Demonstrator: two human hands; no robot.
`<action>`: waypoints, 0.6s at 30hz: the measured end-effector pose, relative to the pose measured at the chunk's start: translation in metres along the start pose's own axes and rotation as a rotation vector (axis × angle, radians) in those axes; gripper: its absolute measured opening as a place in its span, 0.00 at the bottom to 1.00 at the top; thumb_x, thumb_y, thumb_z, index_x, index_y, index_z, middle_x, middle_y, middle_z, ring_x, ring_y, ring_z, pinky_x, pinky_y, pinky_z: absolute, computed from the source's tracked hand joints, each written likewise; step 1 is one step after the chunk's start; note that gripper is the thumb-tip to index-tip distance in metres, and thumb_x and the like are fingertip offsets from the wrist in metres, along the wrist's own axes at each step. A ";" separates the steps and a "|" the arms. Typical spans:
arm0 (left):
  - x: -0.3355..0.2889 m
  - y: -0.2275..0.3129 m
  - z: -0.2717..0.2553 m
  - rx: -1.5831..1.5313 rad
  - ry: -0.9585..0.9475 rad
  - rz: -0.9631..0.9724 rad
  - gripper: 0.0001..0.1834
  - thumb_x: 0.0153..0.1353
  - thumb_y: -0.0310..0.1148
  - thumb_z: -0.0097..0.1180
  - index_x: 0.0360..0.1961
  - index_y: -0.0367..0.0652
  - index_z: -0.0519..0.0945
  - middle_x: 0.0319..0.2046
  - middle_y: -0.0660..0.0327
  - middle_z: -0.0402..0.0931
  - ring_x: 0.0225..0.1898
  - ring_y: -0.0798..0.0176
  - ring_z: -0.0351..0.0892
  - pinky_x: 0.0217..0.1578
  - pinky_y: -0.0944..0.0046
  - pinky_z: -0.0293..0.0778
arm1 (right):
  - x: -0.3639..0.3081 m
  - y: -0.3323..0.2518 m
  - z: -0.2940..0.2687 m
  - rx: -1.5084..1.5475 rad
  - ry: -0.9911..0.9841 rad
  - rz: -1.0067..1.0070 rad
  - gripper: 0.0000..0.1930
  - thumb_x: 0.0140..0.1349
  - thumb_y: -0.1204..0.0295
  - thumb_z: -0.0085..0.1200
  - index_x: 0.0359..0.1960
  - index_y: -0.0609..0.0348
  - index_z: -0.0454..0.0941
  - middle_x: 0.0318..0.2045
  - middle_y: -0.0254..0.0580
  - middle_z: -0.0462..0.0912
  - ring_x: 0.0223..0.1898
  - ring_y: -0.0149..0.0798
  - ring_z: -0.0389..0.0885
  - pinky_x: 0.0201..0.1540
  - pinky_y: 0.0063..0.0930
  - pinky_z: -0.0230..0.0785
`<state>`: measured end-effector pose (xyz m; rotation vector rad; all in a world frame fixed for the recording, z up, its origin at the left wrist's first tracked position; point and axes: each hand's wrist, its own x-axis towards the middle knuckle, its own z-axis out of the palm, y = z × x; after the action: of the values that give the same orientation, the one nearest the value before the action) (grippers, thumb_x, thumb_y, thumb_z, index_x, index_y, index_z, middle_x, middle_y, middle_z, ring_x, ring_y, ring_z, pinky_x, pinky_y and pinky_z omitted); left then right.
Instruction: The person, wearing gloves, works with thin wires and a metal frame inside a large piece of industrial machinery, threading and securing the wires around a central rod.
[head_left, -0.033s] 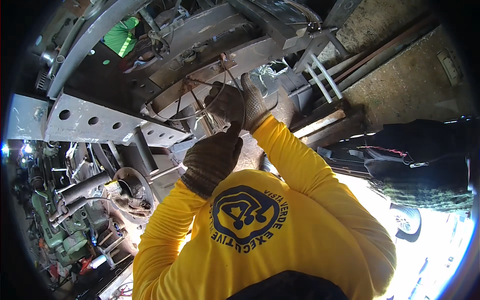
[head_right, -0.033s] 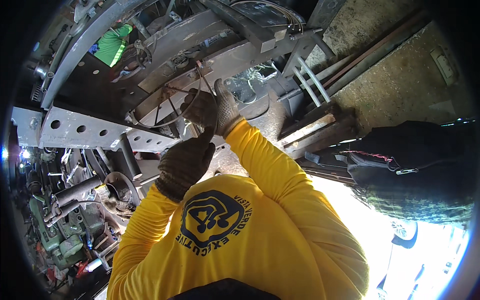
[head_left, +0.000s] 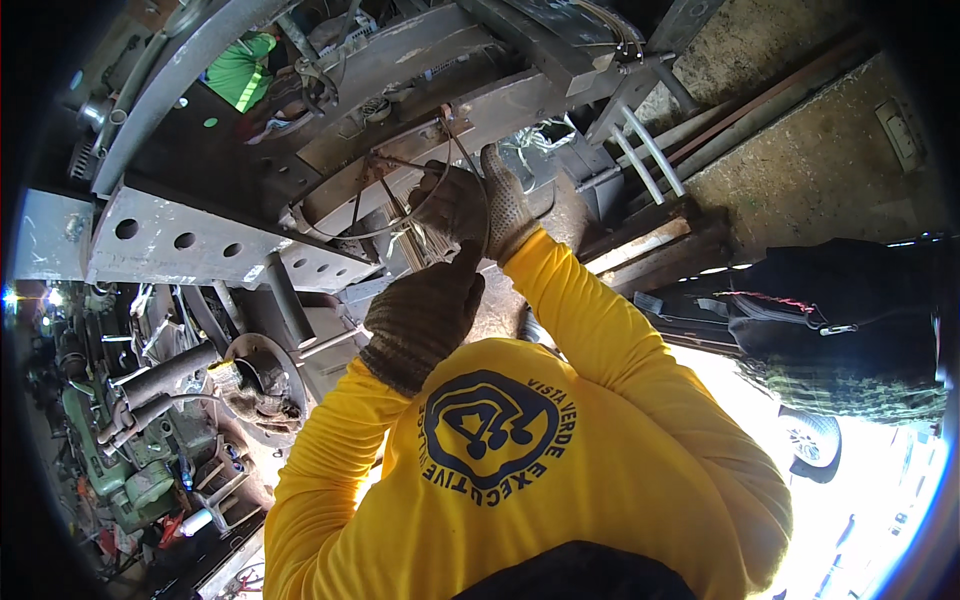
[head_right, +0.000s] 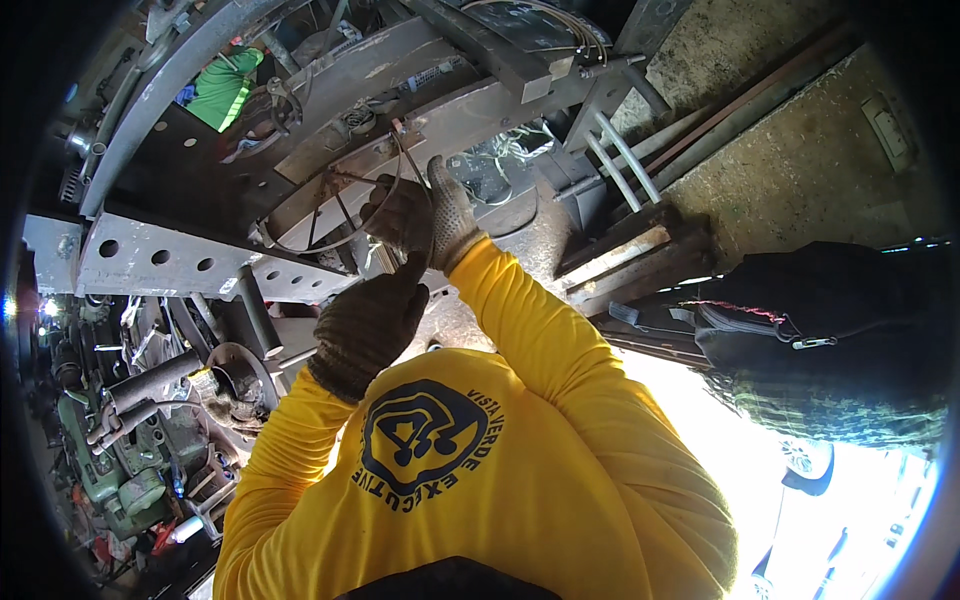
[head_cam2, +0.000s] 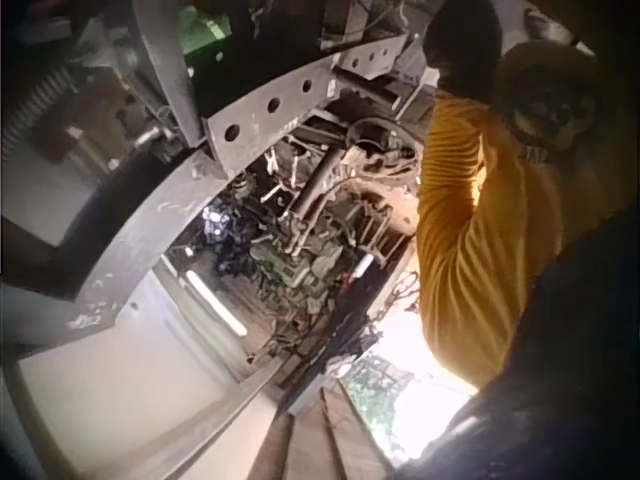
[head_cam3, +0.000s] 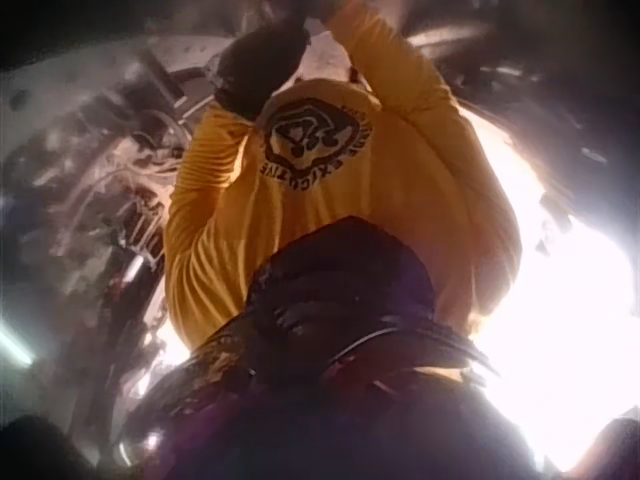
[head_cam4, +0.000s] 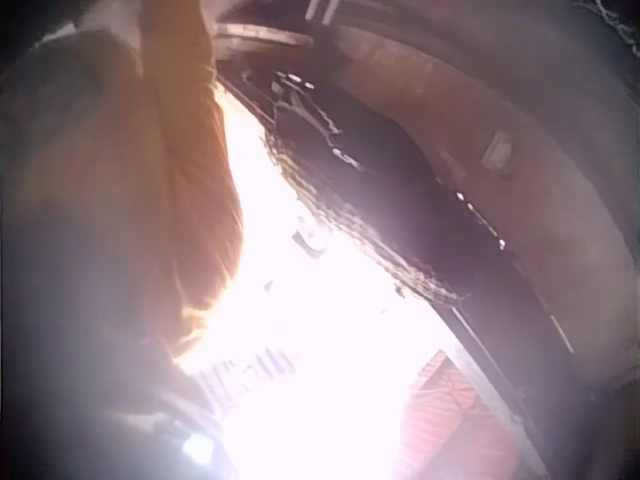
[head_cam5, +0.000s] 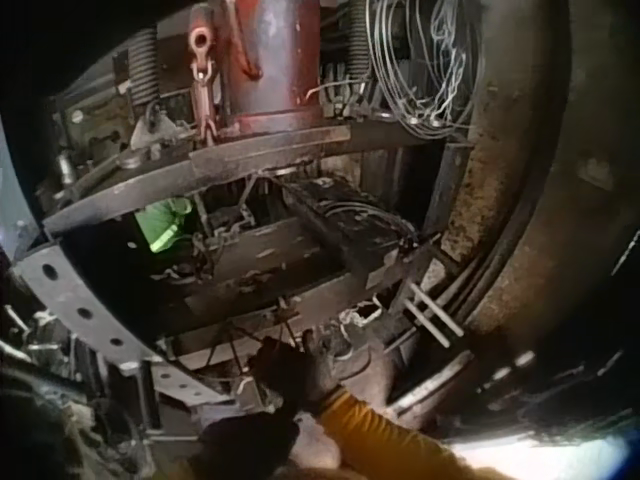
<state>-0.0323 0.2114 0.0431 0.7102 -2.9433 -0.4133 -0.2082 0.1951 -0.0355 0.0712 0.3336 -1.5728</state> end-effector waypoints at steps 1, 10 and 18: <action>0.000 -0.003 0.000 0.000 0.003 0.011 0.25 0.69 0.42 0.55 0.65 0.49 0.73 0.27 0.57 0.80 0.30 0.52 0.83 0.30 0.50 0.77 | 0.003 0.003 -0.005 -0.010 -0.022 -0.032 0.45 0.67 0.29 0.37 0.58 0.66 0.72 0.49 0.58 0.80 0.48 0.61 0.80 0.57 0.58 0.72; 0.000 -0.072 -0.037 0.249 -0.054 0.319 0.21 0.70 0.37 0.53 0.63 0.47 0.77 0.30 0.61 0.81 0.28 0.58 0.81 0.30 0.56 0.78 | 0.056 0.038 -0.027 0.047 0.127 -0.294 0.37 0.72 0.35 0.35 0.52 0.61 0.76 0.31 0.45 0.80 0.29 0.45 0.79 0.35 0.38 0.74; 0.000 -0.050 -0.014 0.096 0.029 0.200 0.26 0.69 0.41 0.54 0.67 0.52 0.72 0.27 0.59 0.81 0.29 0.54 0.83 0.28 0.51 0.77 | 0.043 0.019 -0.020 0.028 -0.068 -0.105 0.39 0.74 0.36 0.30 0.57 0.65 0.72 0.36 0.49 0.78 0.39 0.53 0.76 0.45 0.47 0.71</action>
<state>-0.0080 0.1652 0.0425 0.4203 -2.9844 -0.2433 -0.1945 0.1586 -0.0681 0.0220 0.2655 -1.6804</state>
